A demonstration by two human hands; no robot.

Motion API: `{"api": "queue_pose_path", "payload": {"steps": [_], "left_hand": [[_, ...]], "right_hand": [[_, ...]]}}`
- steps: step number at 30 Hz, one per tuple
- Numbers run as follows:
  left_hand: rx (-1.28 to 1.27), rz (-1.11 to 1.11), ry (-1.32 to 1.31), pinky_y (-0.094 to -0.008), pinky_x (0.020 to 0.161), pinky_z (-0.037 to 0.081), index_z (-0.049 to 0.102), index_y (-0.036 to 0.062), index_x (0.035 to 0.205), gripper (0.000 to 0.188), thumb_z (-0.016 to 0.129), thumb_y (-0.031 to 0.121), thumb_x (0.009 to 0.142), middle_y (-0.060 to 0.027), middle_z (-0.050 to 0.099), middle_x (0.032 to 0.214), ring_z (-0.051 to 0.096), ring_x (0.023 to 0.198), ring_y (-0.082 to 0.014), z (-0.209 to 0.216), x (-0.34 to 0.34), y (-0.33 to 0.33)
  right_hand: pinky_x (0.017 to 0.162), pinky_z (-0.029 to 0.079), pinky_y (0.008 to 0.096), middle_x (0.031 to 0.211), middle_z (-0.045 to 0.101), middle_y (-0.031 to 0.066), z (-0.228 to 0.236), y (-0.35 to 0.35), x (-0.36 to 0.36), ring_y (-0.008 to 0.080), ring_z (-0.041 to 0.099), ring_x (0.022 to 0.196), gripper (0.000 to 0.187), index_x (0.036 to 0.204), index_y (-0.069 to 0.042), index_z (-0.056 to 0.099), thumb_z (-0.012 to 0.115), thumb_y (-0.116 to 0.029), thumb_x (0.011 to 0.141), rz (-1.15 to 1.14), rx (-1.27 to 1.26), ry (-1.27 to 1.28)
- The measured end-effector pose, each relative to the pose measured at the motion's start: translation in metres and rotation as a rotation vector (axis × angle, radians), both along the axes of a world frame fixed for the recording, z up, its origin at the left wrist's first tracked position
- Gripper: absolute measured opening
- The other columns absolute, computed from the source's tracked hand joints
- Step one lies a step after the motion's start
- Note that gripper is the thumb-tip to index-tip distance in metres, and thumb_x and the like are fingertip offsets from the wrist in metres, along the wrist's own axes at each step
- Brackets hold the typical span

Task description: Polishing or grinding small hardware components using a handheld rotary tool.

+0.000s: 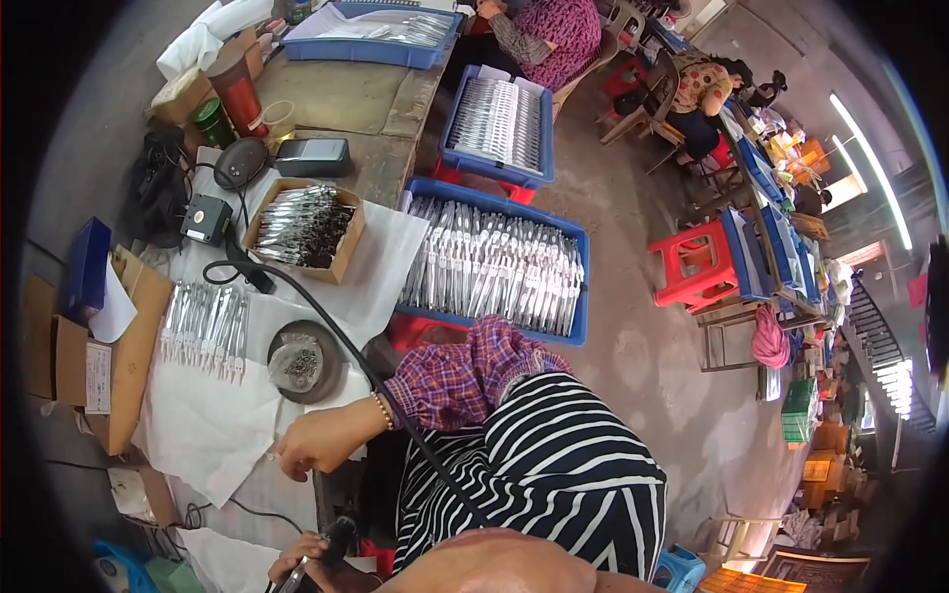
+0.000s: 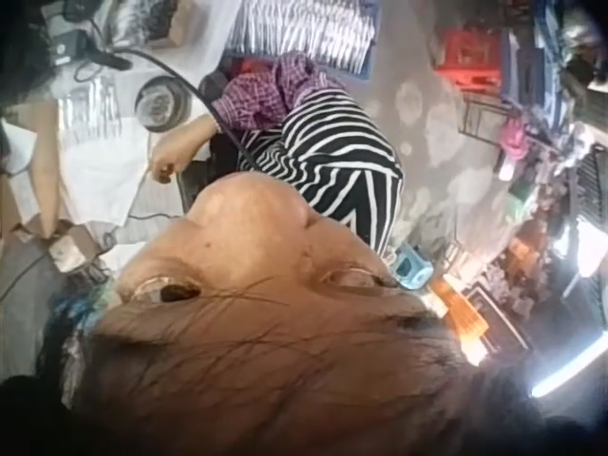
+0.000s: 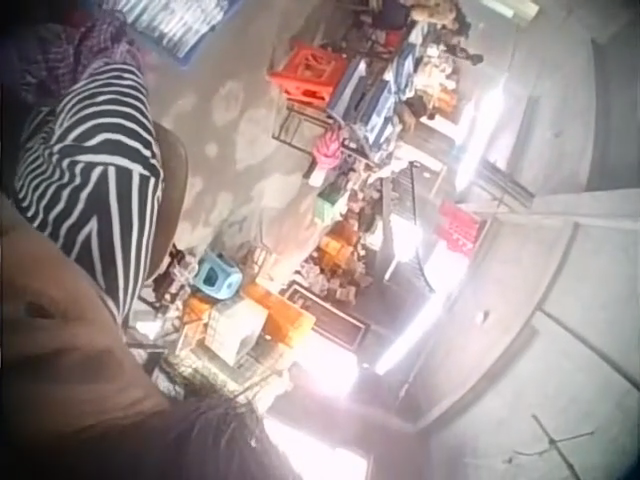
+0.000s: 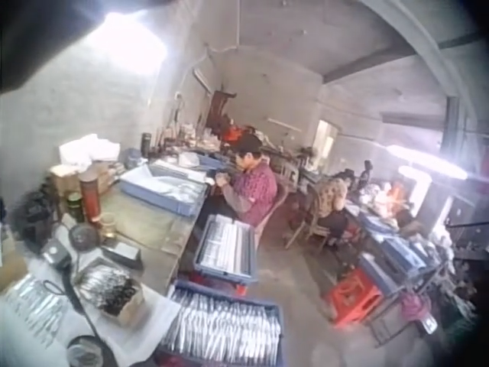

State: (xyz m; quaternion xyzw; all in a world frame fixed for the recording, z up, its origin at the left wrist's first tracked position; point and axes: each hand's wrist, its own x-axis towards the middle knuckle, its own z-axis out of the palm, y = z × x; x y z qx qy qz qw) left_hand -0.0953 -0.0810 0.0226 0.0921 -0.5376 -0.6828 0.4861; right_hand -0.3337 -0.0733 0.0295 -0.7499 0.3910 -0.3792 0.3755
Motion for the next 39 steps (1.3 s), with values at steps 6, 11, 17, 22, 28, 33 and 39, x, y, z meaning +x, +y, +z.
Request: {"api": "queue_pose_path", "payload": {"steps": [6, 11, 17, 22, 28, 33, 39], "left_hand": [[-0.107, -0.012, -0.058, -0.039, 0.068, 0.044, 0.042, 0.0159, 0.112, 0.035, 0.053, 0.002, 0.082, -0.0074, 0.056, 0.083, 0.053, 0.074, -0.0199, 0.016, 0.0, 0.01], [0.087, 0.366, -0.017, -0.0355, 0.06, 0.044, 0.04, 0.007, 0.098, 0.03, 0.061, 0.001, 0.077, -0.0091, 0.05, 0.074, 0.048, 0.062, -0.0179, 0.031, -0.008, 0.051], [0.268, 0.672, -0.186, -0.0341, 0.068, 0.046, 0.042, 0.0052, 0.098, 0.034, 0.065, 0.002, 0.073, -0.0113, 0.055, 0.074, 0.055, 0.068, -0.0213, 0.061, -0.025, 0.09], [0.194, 0.654, -0.19, -0.0288, 0.066, 0.049, 0.048, 0.003, 0.092, 0.032, 0.07, -0.005, 0.07, -0.0109, 0.061, 0.076, 0.061, 0.071, -0.0176, 0.054, -0.008, 0.103], [0.232, 0.723, -0.009, -0.0264, 0.061, 0.048, 0.051, 0.0005, 0.089, 0.03, 0.071, -0.009, 0.068, -0.0111, 0.061, 0.074, 0.06, 0.067, -0.015, 0.045, 0.015, 0.131], [0.259, 0.807, -0.038, -0.0257, 0.061, 0.047, 0.052, 0.0006, 0.086, 0.029, 0.072, -0.008, 0.067, -0.0098, 0.061, 0.072, 0.061, 0.067, -0.0144, 0.038, 0.03, 0.146], [0.341, 0.837, -0.042, -0.0237, 0.061, 0.046, 0.056, 0.0015, 0.083, 0.026, 0.075, -0.005, 0.066, -0.0063, 0.061, 0.075, 0.061, 0.068, -0.0124, 0.028, 0.047, 0.155]], "right_hand": [[0.059, 0.045, 0.0385, 0.07, 0.06, 0.0077, 0.001, 0.004, 0.005, 0.0275, 0.06, 0.069, 0.009, 0.069, -0.007, 0.062, 0.063, -0.005, 0.061, 0.048, -0.03, -0.025], [0.059, 0.044, 0.0408, 0.075, 0.056, 0.01, 0.009, -0.001, 0.011, 0.0314, 0.058, 0.073, 0.01, 0.074, -0.006, 0.057, 0.061, -0.005, 0.065, 0.135, -0.015, -0.031], [0.064, 0.046, 0.0398, 0.082, 0.055, 0.0142, 0.025, -0.006, 0.031, 0.0342, 0.057, 0.076, 0.017, 0.083, -0.002, 0.056, 0.058, 0.002, 0.067, 0.206, 0.011, -0.053], [0.067, 0.049, 0.0314, 0.087, 0.059, 0.0114, 0.044, -0.012, 0.059, 0.0278, 0.06, 0.077, 0.023, 0.087, -0.001, 0.059, 0.056, 0.012, 0.069, 0.315, -0.008, -0.059], [0.063, 0.048, 0.0286, 0.086, 0.061, 0.0095, 0.054, -0.025, 0.122, 0.0208, 0.061, 0.071, 0.016, 0.088, -0.002, 0.062, 0.058, 0.006, 0.075, 0.395, -0.034, 0.045], [0.065, 0.047, 0.0334, 0.096, 0.063, 0.01, 0.046, -0.07, 0.193, 0.0246, 0.062, 0.078, 0.031, 0.105, -0.006, 0.061, 0.065, -0.005, 0.075, 0.428, -0.162, 0.121], [0.072, 0.048, 0.0415, 0.097, 0.062, 0.0141, 0.01, -0.117, 0.288, 0.033, 0.059, 0.085, 0.03, 0.102, -0.003, 0.059, 0.065, -0.006, 0.073, 0.416, -0.347, 0.229]]}}
